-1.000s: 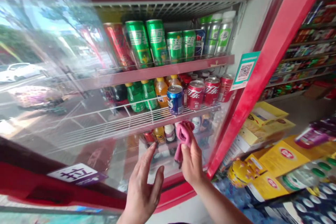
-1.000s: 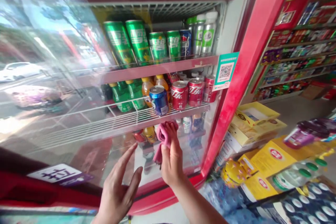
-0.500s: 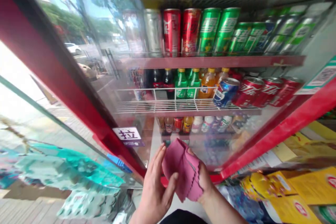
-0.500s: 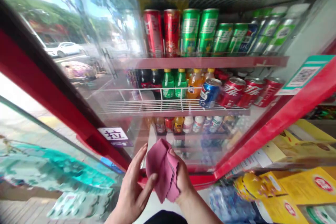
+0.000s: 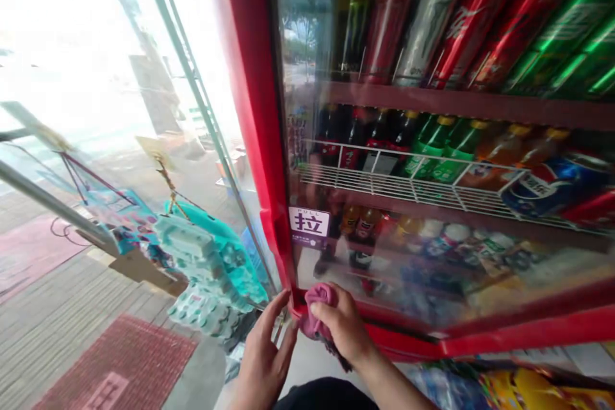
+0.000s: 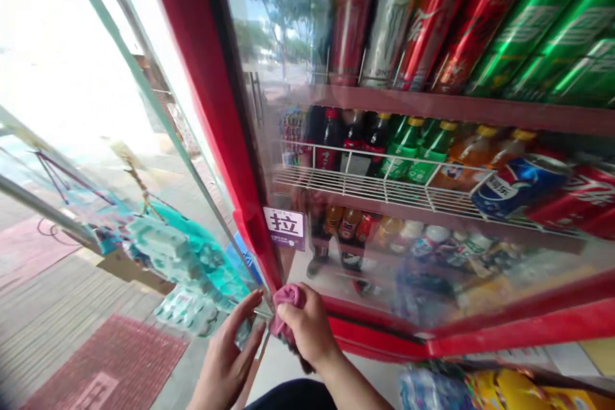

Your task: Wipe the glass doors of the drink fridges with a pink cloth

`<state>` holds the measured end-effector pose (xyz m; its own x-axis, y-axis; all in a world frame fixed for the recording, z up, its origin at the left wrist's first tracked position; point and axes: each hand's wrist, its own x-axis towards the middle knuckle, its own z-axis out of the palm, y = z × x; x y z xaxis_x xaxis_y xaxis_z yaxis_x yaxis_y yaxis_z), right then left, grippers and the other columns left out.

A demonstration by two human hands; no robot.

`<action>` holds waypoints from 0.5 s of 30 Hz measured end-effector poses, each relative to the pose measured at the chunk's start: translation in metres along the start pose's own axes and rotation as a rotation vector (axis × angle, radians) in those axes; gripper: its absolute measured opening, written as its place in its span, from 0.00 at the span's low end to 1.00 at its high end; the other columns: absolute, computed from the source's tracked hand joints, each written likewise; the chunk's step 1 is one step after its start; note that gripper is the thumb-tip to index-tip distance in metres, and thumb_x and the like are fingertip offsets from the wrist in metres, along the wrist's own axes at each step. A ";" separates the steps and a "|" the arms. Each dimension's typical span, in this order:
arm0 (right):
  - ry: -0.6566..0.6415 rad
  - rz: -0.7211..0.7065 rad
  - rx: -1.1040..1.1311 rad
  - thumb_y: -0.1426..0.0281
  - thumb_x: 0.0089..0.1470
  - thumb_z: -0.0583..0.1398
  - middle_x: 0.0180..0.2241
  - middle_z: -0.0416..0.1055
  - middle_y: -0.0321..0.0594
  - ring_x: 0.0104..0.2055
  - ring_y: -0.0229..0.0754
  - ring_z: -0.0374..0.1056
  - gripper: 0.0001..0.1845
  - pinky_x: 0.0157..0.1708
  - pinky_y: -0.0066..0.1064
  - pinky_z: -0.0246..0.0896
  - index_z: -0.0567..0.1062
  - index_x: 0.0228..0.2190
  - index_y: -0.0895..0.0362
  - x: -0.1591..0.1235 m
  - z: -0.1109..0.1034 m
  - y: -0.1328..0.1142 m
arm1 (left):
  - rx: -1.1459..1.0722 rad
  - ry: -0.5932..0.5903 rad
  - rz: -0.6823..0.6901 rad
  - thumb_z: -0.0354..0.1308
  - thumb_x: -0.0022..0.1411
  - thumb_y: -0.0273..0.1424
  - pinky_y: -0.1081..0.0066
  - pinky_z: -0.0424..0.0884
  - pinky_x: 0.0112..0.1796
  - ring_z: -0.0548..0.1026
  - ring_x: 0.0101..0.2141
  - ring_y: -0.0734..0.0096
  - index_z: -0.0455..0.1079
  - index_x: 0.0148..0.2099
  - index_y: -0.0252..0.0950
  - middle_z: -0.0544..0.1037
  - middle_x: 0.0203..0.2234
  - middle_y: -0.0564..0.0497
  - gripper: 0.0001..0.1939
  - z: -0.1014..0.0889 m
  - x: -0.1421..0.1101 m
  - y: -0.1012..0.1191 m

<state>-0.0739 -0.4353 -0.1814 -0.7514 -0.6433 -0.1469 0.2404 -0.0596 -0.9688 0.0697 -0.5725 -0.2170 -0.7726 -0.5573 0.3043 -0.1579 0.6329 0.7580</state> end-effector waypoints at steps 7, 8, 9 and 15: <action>0.177 -0.151 -0.153 0.64 0.47 0.64 0.43 0.84 0.42 0.46 0.49 0.78 0.23 0.52 0.37 0.71 0.82 0.46 0.56 0.071 0.065 -0.004 | -0.096 0.060 -0.131 0.62 0.71 0.51 0.55 0.81 0.60 0.83 0.59 0.52 0.76 0.67 0.43 0.83 0.61 0.42 0.29 -0.043 0.010 -0.044; 0.189 -0.176 -0.176 0.63 0.48 0.63 0.44 0.85 0.43 0.47 0.50 0.79 0.22 0.52 0.37 0.71 0.82 0.46 0.55 0.081 0.072 -0.004 | -0.117 0.059 -0.133 0.62 0.71 0.50 0.56 0.81 0.60 0.83 0.59 0.53 0.75 0.67 0.43 0.83 0.62 0.42 0.29 -0.046 0.011 -0.049; 0.187 -0.201 -0.212 0.63 0.50 0.62 0.42 0.85 0.42 0.45 0.49 0.79 0.19 0.51 0.36 0.71 0.82 0.44 0.55 0.089 0.079 -0.003 | -0.140 0.063 -0.135 0.62 0.71 0.50 0.57 0.81 0.60 0.84 0.59 0.53 0.76 0.67 0.43 0.83 0.61 0.43 0.28 -0.047 0.011 -0.055; 0.212 -0.297 -0.414 0.61 0.56 0.60 0.30 0.81 0.41 0.34 0.48 0.76 0.10 0.38 0.34 0.66 0.78 0.32 0.53 0.118 0.107 0.004 | -0.234 0.211 -0.088 0.60 0.72 0.55 0.64 0.83 0.54 0.87 0.53 0.56 0.77 0.63 0.42 0.86 0.56 0.40 0.29 -0.029 0.007 -0.094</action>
<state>-0.0959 -0.5930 -0.1809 -0.8677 -0.4741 0.1493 -0.2305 0.1175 -0.9660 0.0975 -0.6512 -0.2690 -0.6137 -0.7188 0.3265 -0.0534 0.4504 0.8912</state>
